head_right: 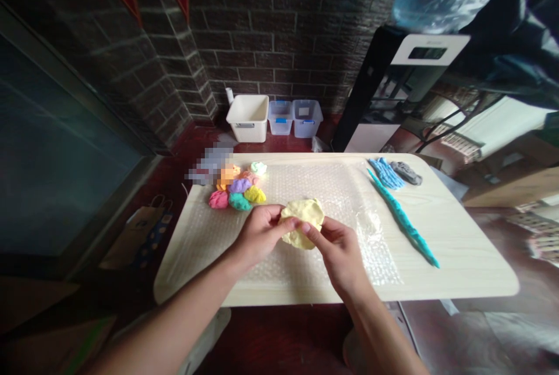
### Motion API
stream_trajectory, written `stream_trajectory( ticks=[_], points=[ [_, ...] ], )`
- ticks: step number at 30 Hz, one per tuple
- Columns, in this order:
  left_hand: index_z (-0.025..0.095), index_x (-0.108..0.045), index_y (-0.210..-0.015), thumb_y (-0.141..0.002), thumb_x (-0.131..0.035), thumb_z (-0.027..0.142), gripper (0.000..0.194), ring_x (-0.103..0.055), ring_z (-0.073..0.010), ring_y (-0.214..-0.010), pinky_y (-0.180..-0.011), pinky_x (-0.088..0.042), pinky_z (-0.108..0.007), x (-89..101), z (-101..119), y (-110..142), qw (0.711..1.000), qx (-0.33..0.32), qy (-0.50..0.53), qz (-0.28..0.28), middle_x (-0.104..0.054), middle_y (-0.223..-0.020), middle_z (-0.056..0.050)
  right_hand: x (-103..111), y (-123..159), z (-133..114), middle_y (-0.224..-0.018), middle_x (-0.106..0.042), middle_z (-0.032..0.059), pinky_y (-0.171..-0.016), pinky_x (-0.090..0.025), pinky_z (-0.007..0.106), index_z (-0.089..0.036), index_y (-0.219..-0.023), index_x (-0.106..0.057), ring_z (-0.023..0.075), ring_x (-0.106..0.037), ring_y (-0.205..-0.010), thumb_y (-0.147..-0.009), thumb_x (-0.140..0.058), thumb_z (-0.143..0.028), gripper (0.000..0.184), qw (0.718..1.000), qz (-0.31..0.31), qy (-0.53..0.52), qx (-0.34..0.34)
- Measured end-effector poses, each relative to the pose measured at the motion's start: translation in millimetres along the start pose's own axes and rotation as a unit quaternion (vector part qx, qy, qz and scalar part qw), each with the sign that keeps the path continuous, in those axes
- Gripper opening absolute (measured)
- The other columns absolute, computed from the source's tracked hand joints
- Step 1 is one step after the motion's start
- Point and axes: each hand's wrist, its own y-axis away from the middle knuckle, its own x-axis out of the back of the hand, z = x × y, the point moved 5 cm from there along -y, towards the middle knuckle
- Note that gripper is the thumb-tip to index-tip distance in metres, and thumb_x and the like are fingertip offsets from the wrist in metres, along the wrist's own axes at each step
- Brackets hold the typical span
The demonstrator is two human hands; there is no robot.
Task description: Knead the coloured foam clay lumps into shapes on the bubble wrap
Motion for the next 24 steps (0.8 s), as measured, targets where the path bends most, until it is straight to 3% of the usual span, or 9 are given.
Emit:
stream_trajectory(
  ticks=[7, 13, 21, 24],
  points=[
    [0.013, -0.073, -0.089, -0.085, -0.079, 0.042, 0.031, -0.058, -0.0135, -0.069, -0.064, -0.042, -0.024, -2.0, -1.3, 0.5, 0.999, -0.004, -0.047, -0.007, -0.069, -0.079, -0.002, 11.8, -3.2, 11.9, -0.108, -0.083, 0.0122, -0.086, -0.059, 0.041, -0.022, -0.11, -0.086, 0.0314, -0.075, -0.097, -0.082, -0.092, -0.041, 0.035, 0.999, 0.012, 0.029, -0.007],
    [0.012, -0.072, -0.079, -0.082, -0.083, 0.047, 0.037, -0.054, -0.0121, -0.065, -0.061, -0.039, -0.024, 0.3, 1.8, -1.5, 0.999, -0.017, -0.034, 0.011, -0.063, -0.07, 0.0, 7.1, -3.9, 9.2, -0.115, -0.082, 0.0117, -0.086, -0.059, 0.04, -0.023, -0.112, -0.085, 0.03, -0.075, -0.101, -0.087, -0.088, -0.043, 0.032, 0.999, 0.022, 0.024, -0.004],
    [0.013, -0.076, -0.089, -0.083, -0.082, 0.051, 0.039, -0.062, -0.0146, -0.071, -0.066, -0.046, -0.024, -4.1, 8.2, -3.0, 0.999, 0.001, 0.042, -0.011, -0.069, -0.078, -0.003, 16.7, -2.4, 3.0, -0.091, -0.082, 0.0098, -0.076, -0.053, 0.036, -0.021, -0.095, -0.087, 0.0244, -0.069, -0.083, -0.084, -0.09, -0.045, 0.026, 0.998, 0.046, 0.051, -0.005],
    [0.013, -0.073, -0.079, -0.085, -0.081, 0.051, 0.039, -0.059, -0.0136, -0.067, -0.063, -0.046, -0.024, -0.7, 7.4, -2.7, 1.0, -0.008, 0.021, 0.005, -0.064, -0.072, -0.002, 14.3, -0.5, 0.5, -0.086, -0.079, 0.0088, -0.072, -0.05, 0.035, -0.022, -0.095, -0.087, 0.0219, -0.066, -0.078, -0.084, -0.089, -0.047, 0.028, 0.999, 0.039, 0.019, -0.017]
  ],
)
